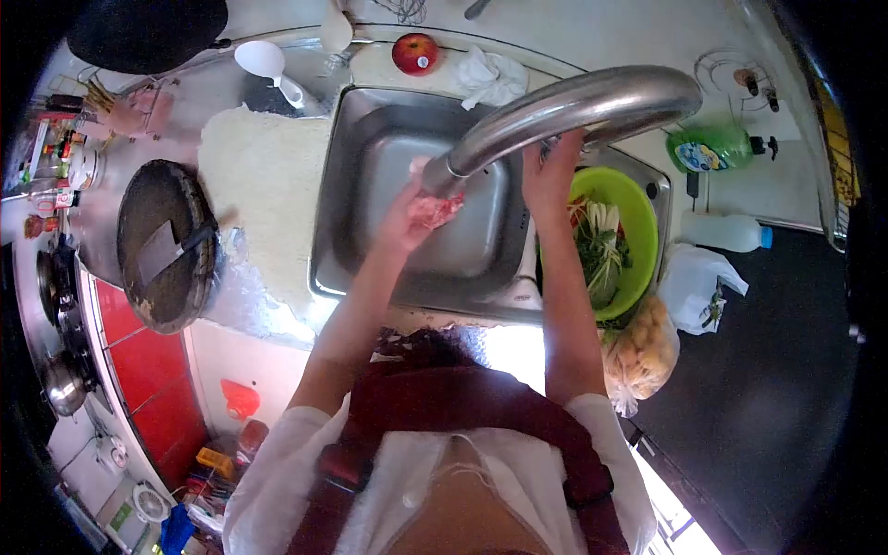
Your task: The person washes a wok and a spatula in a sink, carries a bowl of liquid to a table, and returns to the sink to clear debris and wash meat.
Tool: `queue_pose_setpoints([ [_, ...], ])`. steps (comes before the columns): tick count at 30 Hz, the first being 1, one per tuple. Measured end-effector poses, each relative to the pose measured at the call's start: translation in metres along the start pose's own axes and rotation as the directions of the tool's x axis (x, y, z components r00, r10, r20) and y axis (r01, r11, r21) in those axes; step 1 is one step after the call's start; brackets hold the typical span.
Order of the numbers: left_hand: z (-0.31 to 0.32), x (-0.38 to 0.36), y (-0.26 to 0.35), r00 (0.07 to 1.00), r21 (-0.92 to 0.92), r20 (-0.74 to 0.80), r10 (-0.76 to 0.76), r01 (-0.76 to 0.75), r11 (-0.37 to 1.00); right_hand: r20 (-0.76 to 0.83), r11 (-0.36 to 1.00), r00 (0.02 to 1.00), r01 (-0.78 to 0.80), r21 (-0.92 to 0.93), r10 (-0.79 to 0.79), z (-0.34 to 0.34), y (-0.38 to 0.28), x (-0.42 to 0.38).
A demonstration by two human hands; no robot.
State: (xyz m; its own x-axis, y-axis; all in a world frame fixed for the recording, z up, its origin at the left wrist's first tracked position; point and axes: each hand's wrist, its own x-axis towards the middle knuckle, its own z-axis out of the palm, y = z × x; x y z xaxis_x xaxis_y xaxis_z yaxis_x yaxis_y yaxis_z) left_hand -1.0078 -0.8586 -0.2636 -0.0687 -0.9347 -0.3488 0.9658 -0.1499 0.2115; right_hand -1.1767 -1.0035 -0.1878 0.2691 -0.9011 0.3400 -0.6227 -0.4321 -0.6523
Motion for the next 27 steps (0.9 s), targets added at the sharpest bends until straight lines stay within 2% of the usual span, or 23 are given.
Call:
queue_pose_setpoints([
  [3, -0.012, 0.001, 0.001, 0.999, -0.011, -0.029, -0.017, 0.016, 1.000, -0.011, 0.997, 0.998, -0.054, 0.063, 0.054, 0.038, 0.023, 0.025],
  [4, -0.012, 0.001, 0.001, 0.999, -0.080, -0.052, -0.005, 0.001, 0.997, 0.179, 0.997, 0.984, -0.008, -0.083, 0.023, 0.045, 0.024, 0.027],
  [6, -0.006, 0.003, -0.001, 0.997, -0.160, -0.077, 0.017, -0.029, 0.987, 0.164, 0.916, 0.965, 0.248, -0.315, -0.204, 0.048, 0.020, 0.021],
  [7, 0.003, 0.004, 0.000, 0.998, -0.168, -0.053, 0.033, -0.042, 0.985, 0.175, 0.914, 0.961, 0.259, -0.313, -0.213, 0.032, 0.004, 0.020],
  [9, -0.006, 0.015, 0.005, 0.998, -0.181, -0.033, 0.061, -0.066, 0.981, 0.291, 0.958, 0.955, 0.138, -0.253, -0.060, 0.010, -0.024, 0.019],
  [10, -0.033, 0.028, 0.003, 0.992, -0.245, 0.119, -0.039, 0.068, 0.967, 0.291, 0.943, 0.941, 0.244, -0.227, -0.173, 0.010, -0.021, 0.012],
  [12, -0.054, 0.038, -0.004, 0.955, -0.294, 0.272, -0.117, 0.198, 0.935, 0.432, 0.968, 0.879, 0.244, -0.049, -0.200, 0.015, -0.033, -0.017],
  [14, -0.054, 0.045, -0.015, 0.992, -0.237, -0.109, -0.067, 0.040, 0.971, 0.430, 0.936, 0.832, 0.309, 0.166, -0.351, 0.042, -0.038, -0.049],
  [15, -0.044, 0.042, -0.020, 0.992, -0.237, -0.113, -0.065, 0.037, 0.971, 0.432, 0.936, 0.831, 0.308, 0.169, -0.351, 0.052, -0.036, -0.059],
  [17, -0.013, 0.030, -0.019, 0.934, 0.052, -0.306, 0.183, -0.176, 0.983, 0.571, 0.931, 0.784, 0.026, 0.365, -0.246, 0.069, -0.031, -0.070],
  [18, -0.007, 0.021, -0.013, 0.932, 0.053, -0.310, 0.189, -0.181, 0.982, 0.573, 0.928, 0.781, 0.025, 0.371, -0.250, 0.076, -0.026, -0.075],
  [20, -0.006, 0.003, -0.001, 0.942, -0.041, -0.332, -0.035, 0.023, 0.999, 0.631, 0.993, 0.767, 0.104, 0.055, -0.116, 0.085, -0.020, -0.083],
  [21, -0.013, 0.000, -0.002, 0.942, -0.044, -0.335, -0.033, 0.019, 0.999, 0.635, 0.993, 0.764, 0.106, 0.057, -0.118, 0.082, -0.027, -0.082],
  [23, -0.025, -0.002, -0.002, 0.938, 0.145, -0.327, -0.114, 0.169, 0.975, 0.583, 0.991, 0.811, -0.046, 0.125, -0.036, 0.076, -0.040, -0.075],
  [24, -0.024, -0.004, 0.001, 0.939, 0.141, -0.328, -0.106, 0.160, 0.977, 0.589, 0.991, 0.807, -0.039, 0.128, -0.044, 0.081, -0.036, -0.078],
  [26, -0.020, -0.007, 0.007, 0.941, 0.167, -0.278, -0.194, 0.246, 0.955, 0.574, 0.917, 0.793, -0.359, 0.173, 0.203, 0.090, -0.021, -0.085],
  [27, -0.012, -0.009, 0.007, 0.942, 0.158, -0.278, -0.190, 0.240, 0.958, 0.581, 0.920, 0.789, -0.355, 0.168, 0.199, 0.087, -0.024, -0.088],
])
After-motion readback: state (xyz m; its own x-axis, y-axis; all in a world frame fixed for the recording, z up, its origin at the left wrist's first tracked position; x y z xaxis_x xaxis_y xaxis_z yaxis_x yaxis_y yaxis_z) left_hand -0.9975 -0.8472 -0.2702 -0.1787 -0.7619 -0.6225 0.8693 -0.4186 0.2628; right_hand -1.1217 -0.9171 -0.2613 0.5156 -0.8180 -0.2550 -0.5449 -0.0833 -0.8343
